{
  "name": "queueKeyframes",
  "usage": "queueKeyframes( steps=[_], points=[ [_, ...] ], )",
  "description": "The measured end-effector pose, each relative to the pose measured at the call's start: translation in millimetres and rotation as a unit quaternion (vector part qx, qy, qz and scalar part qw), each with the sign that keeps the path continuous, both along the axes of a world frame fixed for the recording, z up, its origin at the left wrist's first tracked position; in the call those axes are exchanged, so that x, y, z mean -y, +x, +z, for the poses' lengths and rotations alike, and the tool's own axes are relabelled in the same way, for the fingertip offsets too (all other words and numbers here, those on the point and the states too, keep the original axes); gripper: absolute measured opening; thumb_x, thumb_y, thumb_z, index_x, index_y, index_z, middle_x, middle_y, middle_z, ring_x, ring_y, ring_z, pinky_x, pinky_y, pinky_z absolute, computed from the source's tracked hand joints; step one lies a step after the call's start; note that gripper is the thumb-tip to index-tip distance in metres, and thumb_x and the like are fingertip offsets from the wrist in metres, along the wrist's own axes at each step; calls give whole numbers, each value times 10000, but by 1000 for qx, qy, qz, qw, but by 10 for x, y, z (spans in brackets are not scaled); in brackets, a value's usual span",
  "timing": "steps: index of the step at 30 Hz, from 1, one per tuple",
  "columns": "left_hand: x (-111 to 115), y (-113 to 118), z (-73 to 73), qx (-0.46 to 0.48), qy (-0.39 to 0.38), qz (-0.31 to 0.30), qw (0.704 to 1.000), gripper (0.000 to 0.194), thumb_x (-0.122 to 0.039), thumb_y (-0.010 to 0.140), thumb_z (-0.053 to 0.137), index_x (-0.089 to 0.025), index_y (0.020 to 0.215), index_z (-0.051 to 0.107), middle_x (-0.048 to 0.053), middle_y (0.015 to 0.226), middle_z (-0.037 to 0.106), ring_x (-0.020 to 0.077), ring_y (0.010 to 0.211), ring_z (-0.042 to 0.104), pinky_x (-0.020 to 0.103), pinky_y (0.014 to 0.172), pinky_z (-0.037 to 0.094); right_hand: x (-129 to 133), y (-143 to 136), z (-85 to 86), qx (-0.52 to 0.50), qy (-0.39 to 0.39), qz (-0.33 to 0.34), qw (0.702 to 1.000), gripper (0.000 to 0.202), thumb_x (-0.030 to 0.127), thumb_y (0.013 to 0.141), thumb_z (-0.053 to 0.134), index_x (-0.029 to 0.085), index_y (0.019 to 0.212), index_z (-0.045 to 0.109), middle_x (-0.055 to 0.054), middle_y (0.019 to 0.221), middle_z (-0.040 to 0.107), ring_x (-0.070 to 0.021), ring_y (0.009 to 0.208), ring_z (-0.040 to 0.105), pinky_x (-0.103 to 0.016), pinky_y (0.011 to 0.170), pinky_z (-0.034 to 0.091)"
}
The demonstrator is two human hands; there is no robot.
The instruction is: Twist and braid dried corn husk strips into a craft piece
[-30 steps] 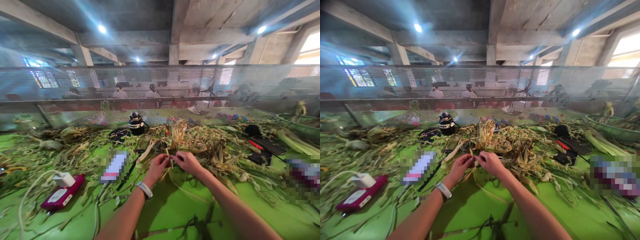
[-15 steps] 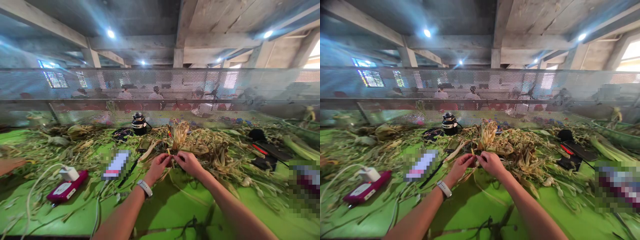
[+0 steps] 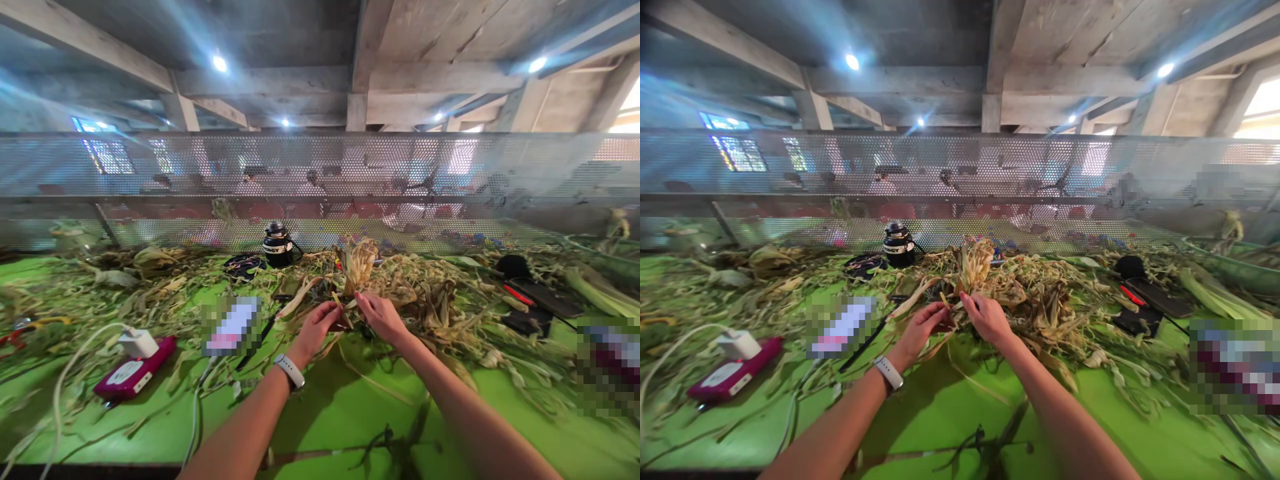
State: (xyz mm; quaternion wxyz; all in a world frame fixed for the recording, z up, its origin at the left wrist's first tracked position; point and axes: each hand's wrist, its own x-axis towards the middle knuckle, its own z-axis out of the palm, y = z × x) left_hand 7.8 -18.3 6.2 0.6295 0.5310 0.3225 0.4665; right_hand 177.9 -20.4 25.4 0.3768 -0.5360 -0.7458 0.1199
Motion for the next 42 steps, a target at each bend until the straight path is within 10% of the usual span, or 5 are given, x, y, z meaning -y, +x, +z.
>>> queueKeyframes(
  steps=[12,26,42],
  points=[
    [-10,35,5,-5,16,9,1000,418,-487,552,747,-156,760,599,-10,660,593,118,604,556,282,678,481,35,-41,2,-13,16,22,1000,416,426,875,370,182,537,387,43,500,337,-82,486,334,-206,471,259],
    [49,39,45,62,-60,37,996,379,-406,556,778,-139,749,591,-9,689,630,97,623,567,250,684,457,154,-150,-48,182,206,41,961,375,293,942,320,173,651,524,-32,592,547,-108,540,458,-235,556,299],
    [47,31,59,83,-42,25,995,367,-394,547,789,-138,716,588,-42,623,564,69,565,503,223,640,432,131,-109,-18,105,233,5,967,337,282,928,376,181,625,485,14,545,491,-86,501,440,-203,525,304]
  ],
)
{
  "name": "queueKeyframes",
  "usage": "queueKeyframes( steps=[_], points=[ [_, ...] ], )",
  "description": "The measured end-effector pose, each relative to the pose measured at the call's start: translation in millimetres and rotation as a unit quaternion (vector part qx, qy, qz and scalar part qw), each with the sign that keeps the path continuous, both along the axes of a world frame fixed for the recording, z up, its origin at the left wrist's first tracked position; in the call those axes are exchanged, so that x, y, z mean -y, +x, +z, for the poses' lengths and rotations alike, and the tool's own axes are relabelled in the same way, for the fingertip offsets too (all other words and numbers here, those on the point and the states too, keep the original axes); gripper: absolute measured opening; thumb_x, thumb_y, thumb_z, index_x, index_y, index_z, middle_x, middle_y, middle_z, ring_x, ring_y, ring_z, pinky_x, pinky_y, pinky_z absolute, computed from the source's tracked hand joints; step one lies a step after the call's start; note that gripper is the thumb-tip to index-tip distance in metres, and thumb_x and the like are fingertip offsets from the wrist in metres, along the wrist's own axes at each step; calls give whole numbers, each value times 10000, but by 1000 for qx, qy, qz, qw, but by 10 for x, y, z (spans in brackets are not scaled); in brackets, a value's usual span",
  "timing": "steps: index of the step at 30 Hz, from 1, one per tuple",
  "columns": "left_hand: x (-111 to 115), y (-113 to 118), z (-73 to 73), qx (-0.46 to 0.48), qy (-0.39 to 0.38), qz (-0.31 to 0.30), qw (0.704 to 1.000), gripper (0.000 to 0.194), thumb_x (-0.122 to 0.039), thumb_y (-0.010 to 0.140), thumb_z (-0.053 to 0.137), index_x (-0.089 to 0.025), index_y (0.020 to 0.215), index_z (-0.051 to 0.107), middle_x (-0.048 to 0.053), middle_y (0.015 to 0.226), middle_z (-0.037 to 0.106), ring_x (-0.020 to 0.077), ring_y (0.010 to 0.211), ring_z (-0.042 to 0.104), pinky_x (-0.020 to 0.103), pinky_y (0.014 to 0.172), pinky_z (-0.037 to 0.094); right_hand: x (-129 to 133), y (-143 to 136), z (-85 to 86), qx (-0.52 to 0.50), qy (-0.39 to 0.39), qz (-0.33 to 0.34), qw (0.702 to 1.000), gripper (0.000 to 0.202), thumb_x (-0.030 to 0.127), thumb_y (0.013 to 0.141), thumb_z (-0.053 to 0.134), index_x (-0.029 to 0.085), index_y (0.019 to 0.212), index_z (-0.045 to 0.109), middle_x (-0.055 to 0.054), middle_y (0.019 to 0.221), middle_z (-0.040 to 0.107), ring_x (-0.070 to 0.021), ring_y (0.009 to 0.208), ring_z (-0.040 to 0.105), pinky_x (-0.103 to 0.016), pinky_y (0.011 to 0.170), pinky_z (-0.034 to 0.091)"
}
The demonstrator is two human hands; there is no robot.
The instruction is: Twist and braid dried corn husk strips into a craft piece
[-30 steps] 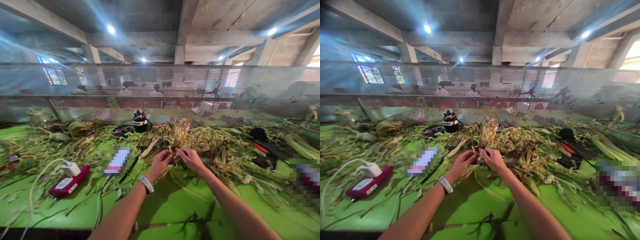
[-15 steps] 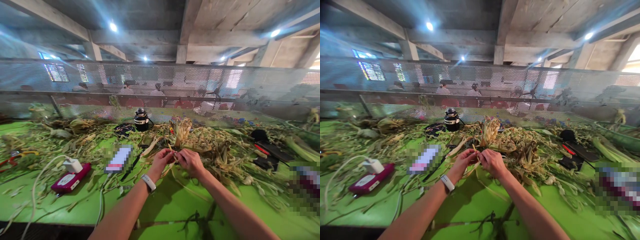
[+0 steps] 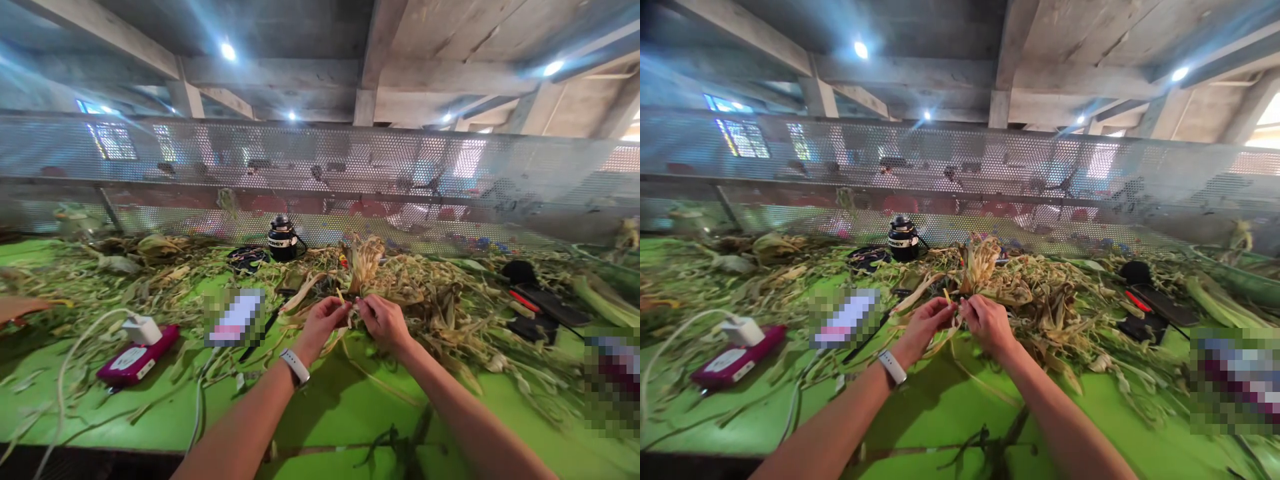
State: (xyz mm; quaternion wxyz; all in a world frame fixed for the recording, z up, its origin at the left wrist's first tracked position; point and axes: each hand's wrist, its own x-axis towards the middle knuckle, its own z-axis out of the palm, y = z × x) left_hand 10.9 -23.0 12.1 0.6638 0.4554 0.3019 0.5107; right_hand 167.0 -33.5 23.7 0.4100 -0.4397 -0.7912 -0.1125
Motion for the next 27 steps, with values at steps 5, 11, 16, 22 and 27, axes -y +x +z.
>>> queueKeyframes(
  steps=[5,11,16,22,27],
  points=[
    [4,16,-12,-32,41,27,998,330,-398,603,751,-125,721,608,-20,623,572,85,582,492,223,607,391,25,-34,-18,77,61,33,995,309,217,921,376,176,639,496,5,552,517,-88,496,425,-216,524,286],
    [-16,2,-21,-14,31,39,999,285,-357,624,746,-121,719,617,-16,631,580,71,567,481,202,574,372,44,-53,-7,75,70,31,994,302,207,915,378,174,639,496,4,553,507,-91,505,427,-216,528,294],
    [-62,-58,20,70,4,27,997,373,-293,589,784,-165,910,646,-23,700,618,77,625,541,214,668,432,12,1,25,8,-11,1,1000,327,274,918,378,181,622,484,19,539,477,-87,504,433,-200,532,313],
    [-76,-93,-4,93,-48,-41,994,341,-234,608,773,-149,921,665,11,736,649,101,669,585,248,709,470,-32,28,-13,-22,-57,4,998,285,289,909,376,182,686,519,8,591,516,-99,546,470,-201,560,343],
    [-91,-64,-35,76,-49,-16,996,315,-237,583,781,-163,862,654,12,766,665,114,664,602,274,720,476,-38,30,-20,-5,-63,5,998,284,293,923,358,185,708,509,0,608,529,-112,560,493,-209,562,351]
  ],
)
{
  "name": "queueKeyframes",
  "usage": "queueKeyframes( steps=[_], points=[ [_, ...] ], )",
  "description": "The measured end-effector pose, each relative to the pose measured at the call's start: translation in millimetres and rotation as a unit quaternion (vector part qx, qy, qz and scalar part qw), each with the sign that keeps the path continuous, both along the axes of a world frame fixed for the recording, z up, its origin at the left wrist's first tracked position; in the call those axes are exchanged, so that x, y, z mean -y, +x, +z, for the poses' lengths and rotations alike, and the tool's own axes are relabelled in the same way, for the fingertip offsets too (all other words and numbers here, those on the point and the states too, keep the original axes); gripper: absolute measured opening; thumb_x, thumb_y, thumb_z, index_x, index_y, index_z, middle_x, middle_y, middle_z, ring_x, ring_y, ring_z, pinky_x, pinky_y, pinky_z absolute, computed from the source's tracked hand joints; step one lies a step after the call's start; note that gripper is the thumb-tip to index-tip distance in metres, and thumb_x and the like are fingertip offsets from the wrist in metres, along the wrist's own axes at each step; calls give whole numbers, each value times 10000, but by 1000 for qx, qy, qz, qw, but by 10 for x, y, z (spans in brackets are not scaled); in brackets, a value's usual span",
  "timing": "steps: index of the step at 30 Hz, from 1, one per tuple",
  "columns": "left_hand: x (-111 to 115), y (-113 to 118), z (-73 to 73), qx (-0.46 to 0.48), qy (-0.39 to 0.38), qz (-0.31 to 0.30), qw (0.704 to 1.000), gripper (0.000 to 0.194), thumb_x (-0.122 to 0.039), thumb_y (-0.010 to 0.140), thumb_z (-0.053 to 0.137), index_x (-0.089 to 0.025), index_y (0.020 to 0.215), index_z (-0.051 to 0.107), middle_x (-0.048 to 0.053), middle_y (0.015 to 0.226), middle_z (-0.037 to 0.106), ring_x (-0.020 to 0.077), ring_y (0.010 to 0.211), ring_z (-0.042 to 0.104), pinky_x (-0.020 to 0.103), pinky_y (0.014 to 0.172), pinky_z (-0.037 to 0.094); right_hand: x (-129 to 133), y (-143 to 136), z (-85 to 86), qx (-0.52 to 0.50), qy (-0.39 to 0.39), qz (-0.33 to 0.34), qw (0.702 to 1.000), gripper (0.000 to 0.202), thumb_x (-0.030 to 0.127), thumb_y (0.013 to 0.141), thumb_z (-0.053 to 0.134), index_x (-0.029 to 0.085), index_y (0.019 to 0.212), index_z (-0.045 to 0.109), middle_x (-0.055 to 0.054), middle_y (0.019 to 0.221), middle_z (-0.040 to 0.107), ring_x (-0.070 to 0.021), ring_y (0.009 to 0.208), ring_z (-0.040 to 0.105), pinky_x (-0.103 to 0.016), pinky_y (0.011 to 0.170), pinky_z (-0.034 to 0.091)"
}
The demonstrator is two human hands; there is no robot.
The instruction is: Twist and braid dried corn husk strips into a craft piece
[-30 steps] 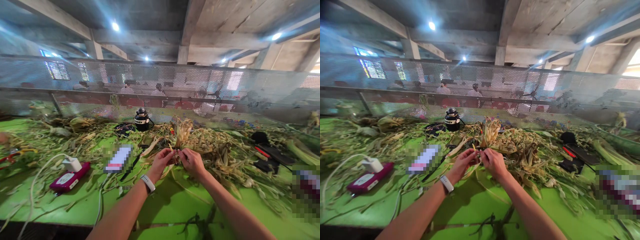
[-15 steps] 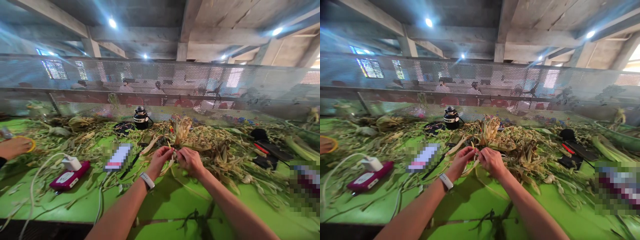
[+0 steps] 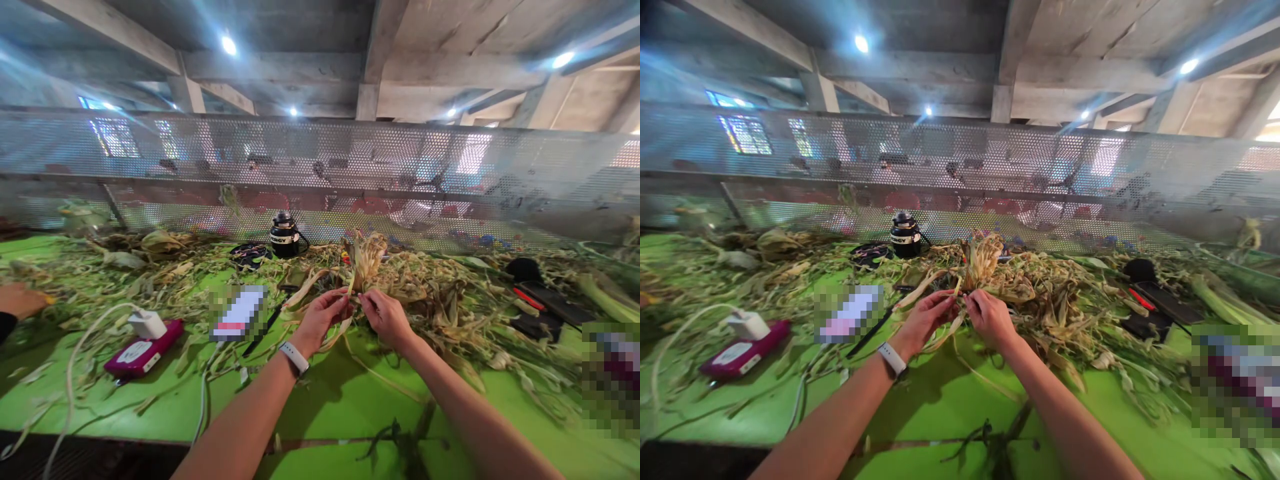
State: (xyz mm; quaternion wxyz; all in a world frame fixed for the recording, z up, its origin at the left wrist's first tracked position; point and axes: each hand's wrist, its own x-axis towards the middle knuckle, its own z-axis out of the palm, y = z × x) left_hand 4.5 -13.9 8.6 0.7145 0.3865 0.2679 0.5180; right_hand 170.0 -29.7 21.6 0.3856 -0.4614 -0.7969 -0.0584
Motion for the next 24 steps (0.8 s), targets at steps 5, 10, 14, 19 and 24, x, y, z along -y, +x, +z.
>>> queueKeyframes(
  steps=[5,10,14,19,24],
  points=[
    [33,36,34,-85,87,74,990,335,-307,606,758,-146,869,628,13,732,664,128,683,596,272,718,462,29,-61,-13,50,21,26,998,290,295,935,351,179,741,532,-24,651,568,-118,584,517,-211,555,344],
    [82,39,67,-88,112,76,987,325,-311,664,716,-146,922,609,11,750,646,127,718,586,268,735,457,83,-124,8,60,48,40,996,315,290,939,338,172,720,531,-27,627,557,-112,560,499,-211,545,331],
    [74,22,76,-63,108,48,991,355,-307,670,716,-160,972,602,6,769,633,120,715,578,262,726,461,81,-73,47,22,-3,16,1000,330,313,920,341,184,655,490,-6,594,514,-109,552,471,-214,552,328],
    [95,28,121,-56,101,9,993,322,-289,616,758,-159,891,653,6,726,618,107,671,560,254,715,460,20,7,66,-104,-123,-6,987,381,412,905,338,200,599,415,29,532,445,-103,511,436,-205,513,328],
    [112,56,127,-74,100,-27,992,326,-298,588,776,-150,859,673,11,679,615,105,622,548,241,656,450,0,-38,66,-140,-107,0,984,317,370,879,383,205,609,411,39,512,426,-103,491,413,-204,499,335]
  ],
)
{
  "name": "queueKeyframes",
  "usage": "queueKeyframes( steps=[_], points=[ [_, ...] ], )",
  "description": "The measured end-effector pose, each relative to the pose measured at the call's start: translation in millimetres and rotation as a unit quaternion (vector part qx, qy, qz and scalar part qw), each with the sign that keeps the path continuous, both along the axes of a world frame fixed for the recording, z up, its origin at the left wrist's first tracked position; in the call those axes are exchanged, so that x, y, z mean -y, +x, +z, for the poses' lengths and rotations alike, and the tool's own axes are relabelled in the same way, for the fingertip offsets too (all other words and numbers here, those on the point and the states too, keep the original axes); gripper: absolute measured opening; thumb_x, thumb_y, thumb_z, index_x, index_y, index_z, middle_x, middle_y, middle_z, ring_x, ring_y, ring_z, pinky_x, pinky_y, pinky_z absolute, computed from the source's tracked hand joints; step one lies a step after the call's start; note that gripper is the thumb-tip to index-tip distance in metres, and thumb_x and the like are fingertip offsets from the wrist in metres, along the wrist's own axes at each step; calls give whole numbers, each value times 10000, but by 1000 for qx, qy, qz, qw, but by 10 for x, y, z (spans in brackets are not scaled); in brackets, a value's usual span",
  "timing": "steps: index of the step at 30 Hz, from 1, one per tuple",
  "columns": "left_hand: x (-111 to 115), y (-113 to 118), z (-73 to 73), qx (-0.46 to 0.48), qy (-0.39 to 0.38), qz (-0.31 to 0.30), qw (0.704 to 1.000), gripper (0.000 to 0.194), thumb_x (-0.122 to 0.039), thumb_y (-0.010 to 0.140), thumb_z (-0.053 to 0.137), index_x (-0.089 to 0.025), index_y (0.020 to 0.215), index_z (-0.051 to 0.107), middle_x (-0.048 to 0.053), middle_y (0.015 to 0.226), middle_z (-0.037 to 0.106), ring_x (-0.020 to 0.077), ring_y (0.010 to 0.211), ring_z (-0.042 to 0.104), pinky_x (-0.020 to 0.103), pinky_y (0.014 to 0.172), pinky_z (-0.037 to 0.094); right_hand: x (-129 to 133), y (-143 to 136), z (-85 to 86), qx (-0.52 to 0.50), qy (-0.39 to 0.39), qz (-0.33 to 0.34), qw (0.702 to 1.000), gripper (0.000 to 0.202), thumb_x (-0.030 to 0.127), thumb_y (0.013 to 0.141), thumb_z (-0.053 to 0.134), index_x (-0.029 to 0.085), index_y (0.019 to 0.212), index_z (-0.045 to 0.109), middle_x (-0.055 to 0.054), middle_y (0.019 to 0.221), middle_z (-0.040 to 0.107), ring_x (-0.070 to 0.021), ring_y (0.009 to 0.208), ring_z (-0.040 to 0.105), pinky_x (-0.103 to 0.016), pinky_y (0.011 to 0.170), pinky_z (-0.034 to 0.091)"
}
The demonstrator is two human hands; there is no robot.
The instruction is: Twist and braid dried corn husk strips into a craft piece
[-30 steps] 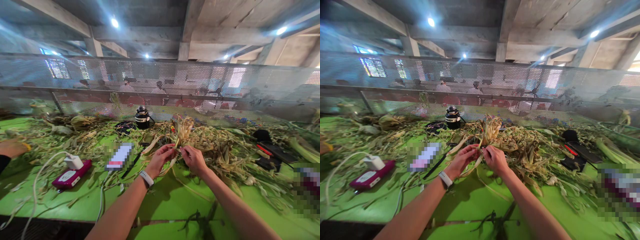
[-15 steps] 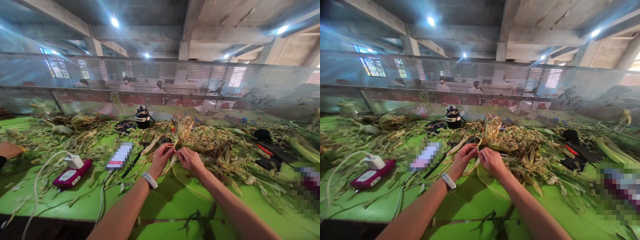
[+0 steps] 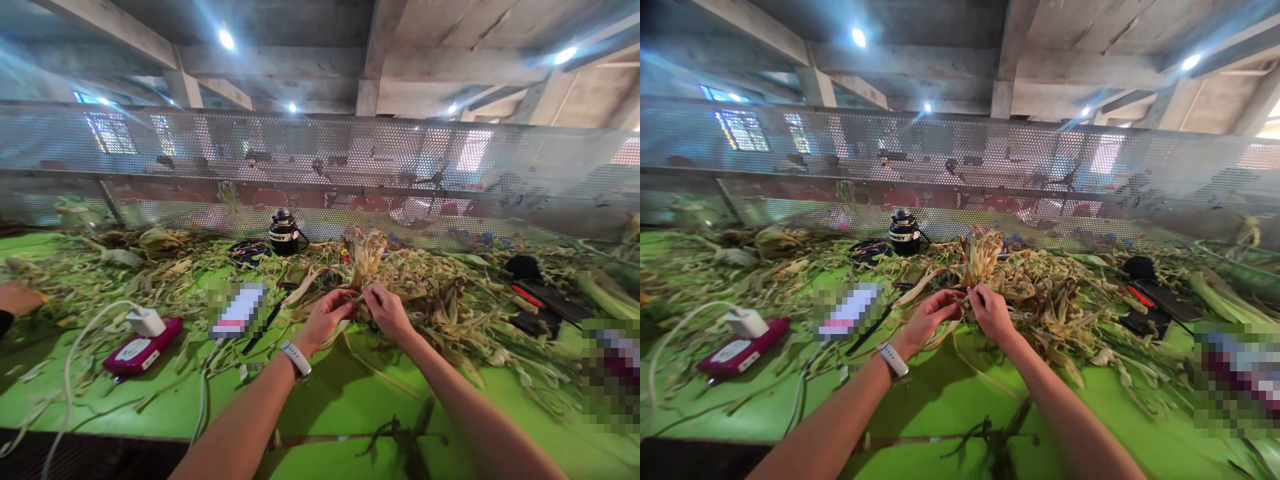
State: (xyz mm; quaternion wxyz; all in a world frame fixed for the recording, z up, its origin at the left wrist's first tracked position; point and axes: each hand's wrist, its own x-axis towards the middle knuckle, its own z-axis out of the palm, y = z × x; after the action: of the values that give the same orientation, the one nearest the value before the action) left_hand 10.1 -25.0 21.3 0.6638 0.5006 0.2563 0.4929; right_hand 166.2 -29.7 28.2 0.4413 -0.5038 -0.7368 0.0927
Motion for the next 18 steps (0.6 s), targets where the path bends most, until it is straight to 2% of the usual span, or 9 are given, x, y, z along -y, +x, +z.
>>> queueKeyframes(
  steps=[5,11,14,18],
  points=[
    [-35,-11,-36,-56,38,32,997,308,-364,611,754,-155,815,653,-19,567,588,108,551,531,250,600,446,38,-37,-12,47,56,4,997,287,328,885,398,198,633,446,25,555,466,-100,514,436,-200,517,339],
    [2,-14,-1,-60,61,33,996,303,-354,651,723,-153,867,653,11,653,644,123,587,569,254,609,457,106,-14,-35,147,130,11,980,271,281,896,394,180,682,526,-10,609,524,-111,569,490,-214,573,357],
    [13,-13,8,-43,68,50,995,343,-328,660,721,-155,947,643,10,656,647,125,598,575,251,616,459,134,-15,-9,117,138,11,984,265,277,898,380,183,707,538,-20,622,549,-118,580,506,-220,586,377],
    [-34,-65,19,27,28,102,994,288,-291,649,729,-150,887,651,1,648,637,117,611,582,246,643,467,122,10,39,22,122,-8,992,268,264,902,339,187,740,538,-19,625,563,-118,571,515,-221,594,400]
  ],
)
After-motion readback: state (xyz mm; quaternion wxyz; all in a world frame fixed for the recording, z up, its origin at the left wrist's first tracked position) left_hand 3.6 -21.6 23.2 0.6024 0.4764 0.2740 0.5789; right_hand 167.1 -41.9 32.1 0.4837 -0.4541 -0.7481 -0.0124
